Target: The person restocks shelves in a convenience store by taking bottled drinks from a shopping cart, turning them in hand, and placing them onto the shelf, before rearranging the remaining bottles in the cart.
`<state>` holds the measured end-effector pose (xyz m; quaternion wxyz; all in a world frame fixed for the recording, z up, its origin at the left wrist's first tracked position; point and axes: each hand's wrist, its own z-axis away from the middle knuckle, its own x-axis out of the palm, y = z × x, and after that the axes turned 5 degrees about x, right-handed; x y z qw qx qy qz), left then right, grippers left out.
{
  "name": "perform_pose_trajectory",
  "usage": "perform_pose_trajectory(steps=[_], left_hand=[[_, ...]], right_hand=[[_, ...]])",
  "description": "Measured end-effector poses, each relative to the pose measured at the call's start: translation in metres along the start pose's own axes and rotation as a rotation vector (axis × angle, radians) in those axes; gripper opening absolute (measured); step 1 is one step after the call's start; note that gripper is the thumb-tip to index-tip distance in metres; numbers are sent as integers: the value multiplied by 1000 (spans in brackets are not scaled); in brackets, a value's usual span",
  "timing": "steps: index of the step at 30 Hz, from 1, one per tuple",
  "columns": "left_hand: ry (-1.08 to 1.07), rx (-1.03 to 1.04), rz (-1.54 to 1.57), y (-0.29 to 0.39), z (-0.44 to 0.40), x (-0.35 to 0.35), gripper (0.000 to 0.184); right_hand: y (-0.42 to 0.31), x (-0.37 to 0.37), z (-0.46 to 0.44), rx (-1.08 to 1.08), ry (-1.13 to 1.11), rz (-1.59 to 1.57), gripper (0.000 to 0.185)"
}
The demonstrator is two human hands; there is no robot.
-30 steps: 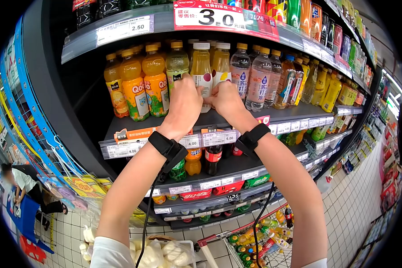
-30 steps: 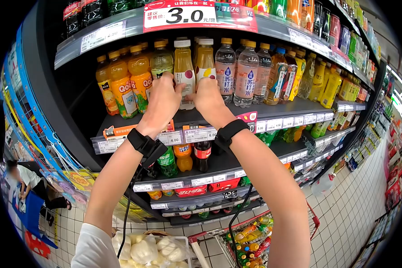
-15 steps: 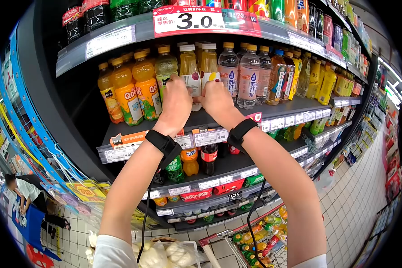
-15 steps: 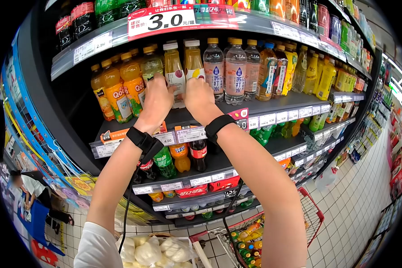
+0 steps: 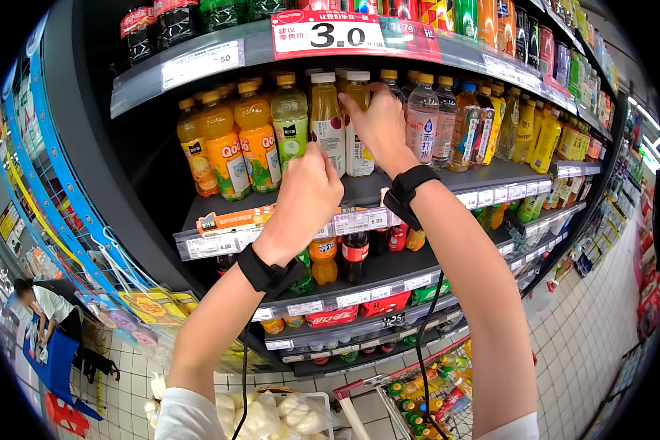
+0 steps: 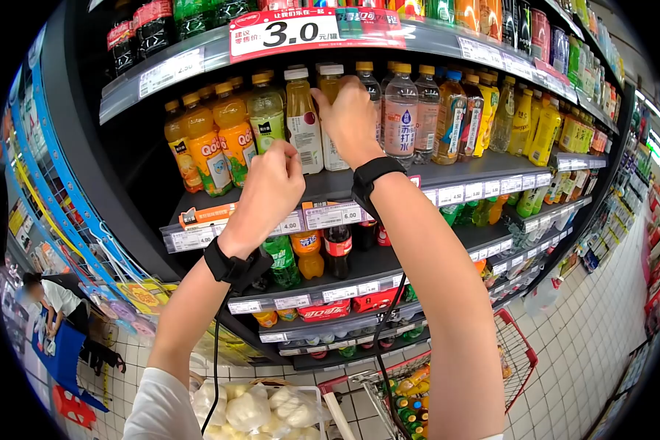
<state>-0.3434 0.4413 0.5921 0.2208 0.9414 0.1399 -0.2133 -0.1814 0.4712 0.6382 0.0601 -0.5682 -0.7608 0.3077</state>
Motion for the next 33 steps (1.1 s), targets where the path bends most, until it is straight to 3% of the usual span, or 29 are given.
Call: perform_pose_trajectory(steps=[9, 13, 17, 19, 26, 33], left_hand=[[16, -13, 42, 4, 20, -19, 15], [64, 27, 118, -1, 26, -18, 14], [64, 25, 144, 0, 36, -18, 13], [68, 25, 155, 0, 40, -18, 12], [56, 17, 204, 8, 57, -21, 11], [62, 28, 254, 27, 74, -35, 19]], right_hand=[[8, -14, 5, 3, -43, 4, 42], [12, -9, 17, -91, 146, -32, 46], [13, -12, 29, -95, 168, -228, 48], [7, -21, 36, 24, 72, -389, 48], [1, -47, 49, 33, -118, -407, 42], [-24, -78, 78, -8, -16, -618, 43]])
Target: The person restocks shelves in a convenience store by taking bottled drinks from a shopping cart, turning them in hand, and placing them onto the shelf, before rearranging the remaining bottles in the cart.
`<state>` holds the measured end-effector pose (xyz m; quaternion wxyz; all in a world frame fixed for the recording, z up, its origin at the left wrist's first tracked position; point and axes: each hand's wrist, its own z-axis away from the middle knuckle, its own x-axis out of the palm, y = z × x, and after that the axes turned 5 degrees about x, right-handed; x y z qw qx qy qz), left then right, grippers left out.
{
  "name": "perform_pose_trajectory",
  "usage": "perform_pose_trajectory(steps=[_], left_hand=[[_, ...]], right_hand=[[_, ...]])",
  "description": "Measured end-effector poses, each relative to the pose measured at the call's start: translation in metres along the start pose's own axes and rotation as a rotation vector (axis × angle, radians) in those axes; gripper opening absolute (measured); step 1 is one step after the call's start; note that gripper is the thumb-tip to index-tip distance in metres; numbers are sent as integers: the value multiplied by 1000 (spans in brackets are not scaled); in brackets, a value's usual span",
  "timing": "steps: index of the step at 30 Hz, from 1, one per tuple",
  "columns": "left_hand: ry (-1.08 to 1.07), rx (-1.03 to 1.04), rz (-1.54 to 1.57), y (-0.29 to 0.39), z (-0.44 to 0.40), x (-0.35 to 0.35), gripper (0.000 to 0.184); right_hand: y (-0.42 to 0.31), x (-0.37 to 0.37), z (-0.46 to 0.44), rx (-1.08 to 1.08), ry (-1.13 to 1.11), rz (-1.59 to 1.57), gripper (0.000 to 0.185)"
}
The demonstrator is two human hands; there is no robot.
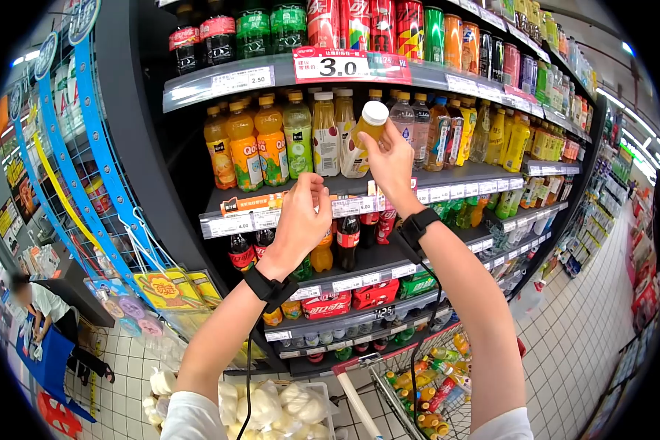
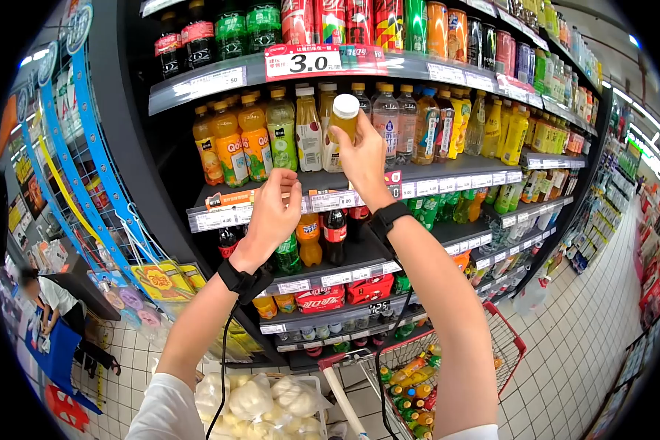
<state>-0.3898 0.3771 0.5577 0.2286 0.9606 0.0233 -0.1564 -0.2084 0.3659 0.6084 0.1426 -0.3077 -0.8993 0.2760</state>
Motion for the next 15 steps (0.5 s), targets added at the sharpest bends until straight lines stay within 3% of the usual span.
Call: perform_pose_trajectory(steps=[2, 7, 10, 12, 14, 15], left_hand=[[13, 1, 24, 11, 5, -4, 26], [-41, 208, -23, 66, 16, -14, 73], [-58, 339, 10, 102, 30, -14, 86], [-125, 310, 147, 121, 59, -10, 89], [-202, 136, 308, 151, 92, -10, 88], [-181, 179, 330, 163, 105, -7, 88]], right_hand=[[-22, -9, 11, -23, -11, 4, 45], [-104, -42, 56, -54, -132, -107, 46], [-156, -73, 88, 63, -246, -64, 45], [-177, -91, 110, 91, -254, -33, 45], [-196, -115, 128, 97, -314, 15, 45], [-206, -124, 139, 165, -334, 8, 45]])
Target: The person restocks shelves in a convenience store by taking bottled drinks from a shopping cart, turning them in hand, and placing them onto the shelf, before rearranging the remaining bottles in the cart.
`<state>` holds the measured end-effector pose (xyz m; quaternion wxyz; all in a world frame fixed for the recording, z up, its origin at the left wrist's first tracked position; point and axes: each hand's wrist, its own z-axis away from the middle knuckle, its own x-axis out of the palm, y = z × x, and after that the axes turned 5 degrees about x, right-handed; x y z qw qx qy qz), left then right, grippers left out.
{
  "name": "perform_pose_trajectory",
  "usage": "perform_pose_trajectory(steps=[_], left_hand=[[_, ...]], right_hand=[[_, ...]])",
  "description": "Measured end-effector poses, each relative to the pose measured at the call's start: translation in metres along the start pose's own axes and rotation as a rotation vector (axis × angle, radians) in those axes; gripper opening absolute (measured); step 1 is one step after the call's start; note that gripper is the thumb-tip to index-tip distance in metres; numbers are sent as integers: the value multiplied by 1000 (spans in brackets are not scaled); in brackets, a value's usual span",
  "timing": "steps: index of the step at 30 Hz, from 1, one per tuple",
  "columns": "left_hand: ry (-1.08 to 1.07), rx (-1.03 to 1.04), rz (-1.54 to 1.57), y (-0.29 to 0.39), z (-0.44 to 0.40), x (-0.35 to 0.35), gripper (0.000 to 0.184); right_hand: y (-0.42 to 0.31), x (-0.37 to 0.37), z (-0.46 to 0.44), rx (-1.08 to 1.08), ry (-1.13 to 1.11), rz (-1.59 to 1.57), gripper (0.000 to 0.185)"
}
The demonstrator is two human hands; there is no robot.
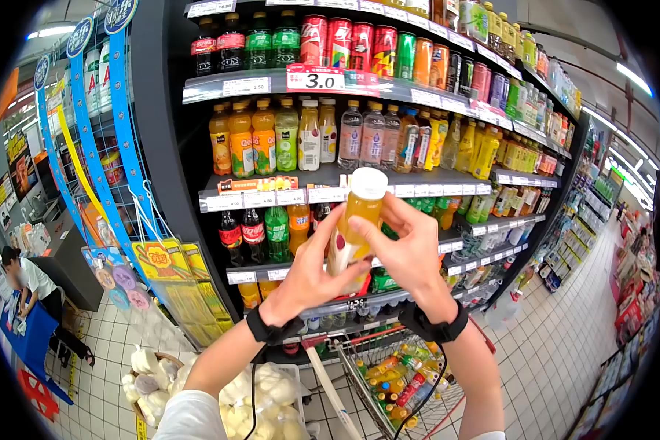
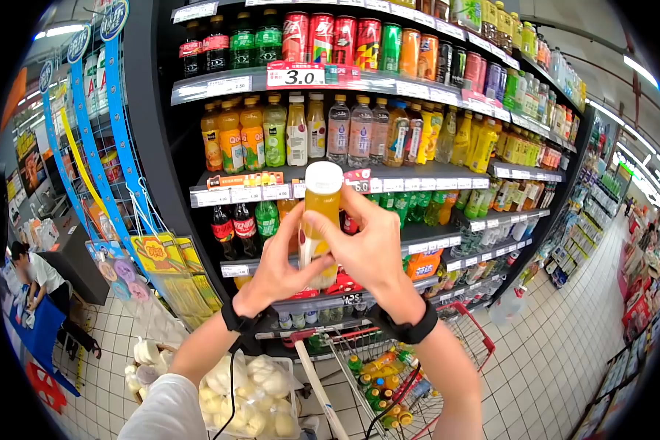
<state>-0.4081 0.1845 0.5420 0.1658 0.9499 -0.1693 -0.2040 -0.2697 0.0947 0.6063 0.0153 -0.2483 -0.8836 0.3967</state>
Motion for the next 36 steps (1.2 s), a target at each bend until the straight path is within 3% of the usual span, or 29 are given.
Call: perform_pose_trajectory(steps=[3, 9, 12, 15, 18, 25, 36], left_hand=[[-49, -214, 123, 46, 29, 20, 83], [-102, -208, 124, 126, 64, 58, 77], [-140, -356, 163, 168, 85, 76, 73], [-39, -195, 140, 184, 101, 97, 82], [-66, -200, 106, 202, 102, 102, 81], [-60, -179, 157, 216, 102, 110, 77], [-47, -196, 127, 187, 96, 95, 77]], right_hand=[[-17, -14, 42, 72, -1, 11, 45], [-41, -42, 130, 220, 13, -317, 47], [-58, -58, 171, 253, 18, -330, 47], [-79, -71, 199, 281, 34, -332, 47], [-96, -84, 208, 290, 22, -354, 45], [-124, -106, 210, 330, -29, -310, 33], [-101, -82, 178, 466, 86, -372, 38]])
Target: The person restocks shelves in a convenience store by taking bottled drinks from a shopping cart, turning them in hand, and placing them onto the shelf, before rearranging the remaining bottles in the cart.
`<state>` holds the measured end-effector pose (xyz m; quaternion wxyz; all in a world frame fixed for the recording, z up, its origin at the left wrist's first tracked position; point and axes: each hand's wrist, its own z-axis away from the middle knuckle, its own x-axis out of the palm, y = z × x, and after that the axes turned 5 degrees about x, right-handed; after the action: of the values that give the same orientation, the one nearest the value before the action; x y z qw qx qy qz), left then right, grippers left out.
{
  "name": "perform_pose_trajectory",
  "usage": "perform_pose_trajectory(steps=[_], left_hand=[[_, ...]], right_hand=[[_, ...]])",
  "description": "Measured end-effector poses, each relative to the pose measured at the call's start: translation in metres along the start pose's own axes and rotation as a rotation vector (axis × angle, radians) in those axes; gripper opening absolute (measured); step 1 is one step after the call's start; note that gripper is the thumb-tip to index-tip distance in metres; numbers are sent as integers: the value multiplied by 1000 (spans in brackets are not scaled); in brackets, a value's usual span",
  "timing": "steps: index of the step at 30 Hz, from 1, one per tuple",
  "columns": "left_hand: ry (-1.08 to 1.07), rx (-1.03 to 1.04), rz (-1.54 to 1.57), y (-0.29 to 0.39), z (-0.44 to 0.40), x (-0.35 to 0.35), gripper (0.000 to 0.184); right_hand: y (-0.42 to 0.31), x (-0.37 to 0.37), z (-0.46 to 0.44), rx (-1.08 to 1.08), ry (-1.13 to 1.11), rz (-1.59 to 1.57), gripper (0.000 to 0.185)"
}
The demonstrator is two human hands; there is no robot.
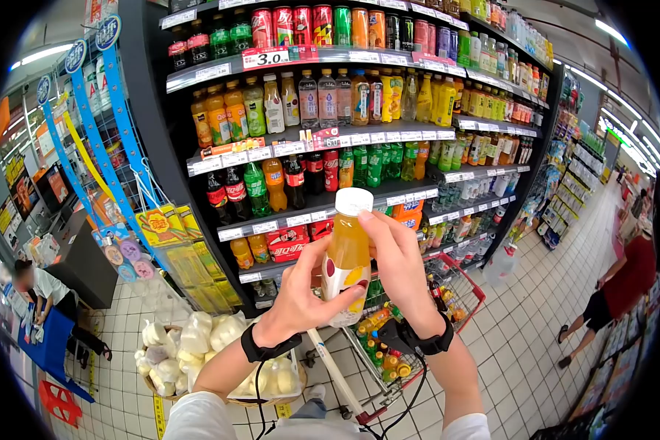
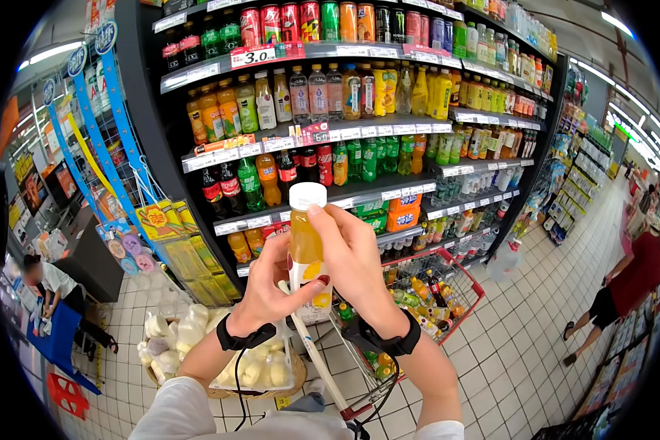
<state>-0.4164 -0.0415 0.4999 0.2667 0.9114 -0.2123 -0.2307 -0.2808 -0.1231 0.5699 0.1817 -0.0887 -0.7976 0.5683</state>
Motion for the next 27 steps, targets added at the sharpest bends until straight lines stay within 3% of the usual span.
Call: perform_pose_trajectory(steps=[5, 11, 13, 16, 19, 21, 22, 23, 27], left_hand=[[-47, -114, 65, -18, -17, -20, 72], [-17, -83, 15, -63, -57, -57, 78], [-9, 5, -120, -89, -70, -71, 76], [49, 11, -112, -112, -105, -94, 75], [145, 49, -215, -143, -140, -117, 71], [106, -7, -207, -162, -167, -135, 76], [133, 62, -146, -178, -180, -139, 76], [169, 79, -29, -193, -192, -141, 76], [177, 120, -170, -218, -229, -155, 72]], right_hand=[[17, 14, -38, -14, -28, 23, 38], [31, 36, -97, -85, -61, 91, 37], [32, 47, -119, -196, -64, 259, 36], [37, 52, -162, -203, -174, 257, 44], [52, 40, -204, -292, -228, 364, 66], [71, 28, -232, -111, -268, 288, 71], [76, 27, -247, -42, -215, 499, 75], [85, 30, -262, -103, -180, 611, 74], [107, 50, -325, -262, -100, 609, 54]])
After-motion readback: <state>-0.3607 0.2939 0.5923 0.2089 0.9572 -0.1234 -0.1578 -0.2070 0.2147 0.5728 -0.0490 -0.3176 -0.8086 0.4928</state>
